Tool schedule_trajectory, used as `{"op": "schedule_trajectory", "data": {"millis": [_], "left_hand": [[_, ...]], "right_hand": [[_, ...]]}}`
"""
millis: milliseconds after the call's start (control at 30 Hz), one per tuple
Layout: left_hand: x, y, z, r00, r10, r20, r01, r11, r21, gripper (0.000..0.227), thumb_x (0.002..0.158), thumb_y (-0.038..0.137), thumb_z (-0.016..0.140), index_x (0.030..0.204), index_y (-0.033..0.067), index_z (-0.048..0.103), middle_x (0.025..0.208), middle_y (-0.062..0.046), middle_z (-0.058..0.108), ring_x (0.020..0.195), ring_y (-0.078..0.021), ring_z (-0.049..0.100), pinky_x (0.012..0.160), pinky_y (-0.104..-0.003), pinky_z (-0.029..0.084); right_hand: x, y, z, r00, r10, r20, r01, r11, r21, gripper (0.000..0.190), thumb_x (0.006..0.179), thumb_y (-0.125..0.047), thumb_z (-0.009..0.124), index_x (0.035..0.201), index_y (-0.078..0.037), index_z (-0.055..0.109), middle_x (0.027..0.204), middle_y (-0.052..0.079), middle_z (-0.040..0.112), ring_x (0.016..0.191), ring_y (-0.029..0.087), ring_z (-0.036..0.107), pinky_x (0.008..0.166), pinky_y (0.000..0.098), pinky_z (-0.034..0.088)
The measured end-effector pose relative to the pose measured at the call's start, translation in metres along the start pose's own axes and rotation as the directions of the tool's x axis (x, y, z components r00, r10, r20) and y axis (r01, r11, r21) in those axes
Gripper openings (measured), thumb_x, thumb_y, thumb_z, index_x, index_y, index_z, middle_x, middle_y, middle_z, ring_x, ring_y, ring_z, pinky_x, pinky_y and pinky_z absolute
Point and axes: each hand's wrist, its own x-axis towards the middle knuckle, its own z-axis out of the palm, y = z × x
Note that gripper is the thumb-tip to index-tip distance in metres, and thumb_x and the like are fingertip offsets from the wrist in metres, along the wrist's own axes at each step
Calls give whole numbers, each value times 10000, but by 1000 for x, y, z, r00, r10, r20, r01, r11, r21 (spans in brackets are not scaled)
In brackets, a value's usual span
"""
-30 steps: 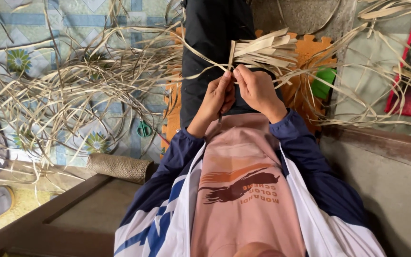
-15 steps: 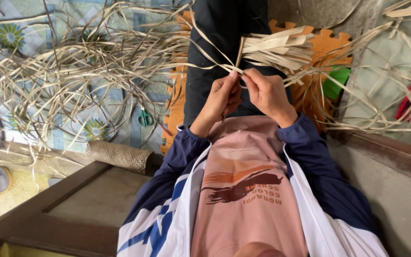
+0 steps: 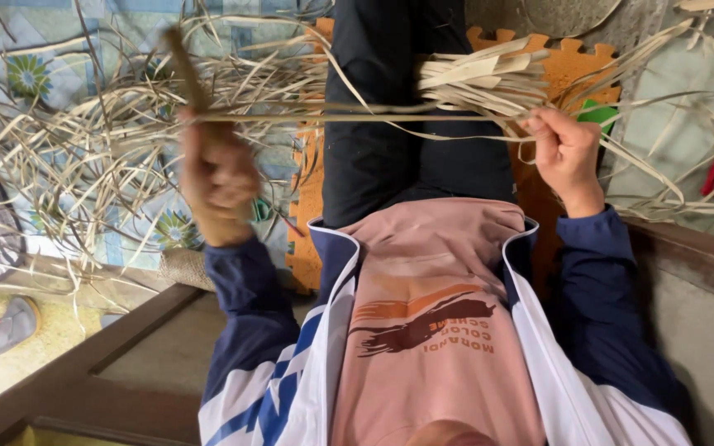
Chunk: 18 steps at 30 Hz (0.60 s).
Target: Stripping thin fibers from bamboo stalks to prepare them for weaving or other uses.
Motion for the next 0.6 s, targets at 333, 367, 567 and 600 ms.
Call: {"op": "schedule_trajectory", "data": {"millis": [333,367,567,600], "left_hand": [[32,-95,-19,962,141,-233,105,596,796,445,1050,558,452,756,257,596,495,74,497,396,-12,513,342,-124,363],[35,-127,-50,953,-2,-303,268,475,838,531,1095,460,446,782,92,666,458,-77,539,341,-172,571,288,-236,399],[65,-162,23,984,-17,-179,175,314,933,393,1087,386,496,775,181,619,545,25,577,479,-85,519,428,-240,424],[69,-165,22,984,-11,-179,173,310,935,393,1087,386,496,775,181,619,545,25,577,479,-85,519,428,-240,424]], "right_hand": [[30,-28,51,935,342,94,-354,905,234,328,1170,-125,464,992,-53,729,621,10,510,630,107,502,652,293,490],[32,-30,55,921,380,84,-389,883,264,328,1157,-127,448,999,-37,722,634,4,496,618,103,498,628,277,473],[42,-70,57,976,214,42,-216,976,39,286,1184,-151,455,974,-43,618,714,165,632,755,119,533,666,366,500],[42,-74,57,977,208,42,-210,977,42,286,1184,-151,455,974,-43,618,714,165,632,755,119,533,666,366,500]]}}
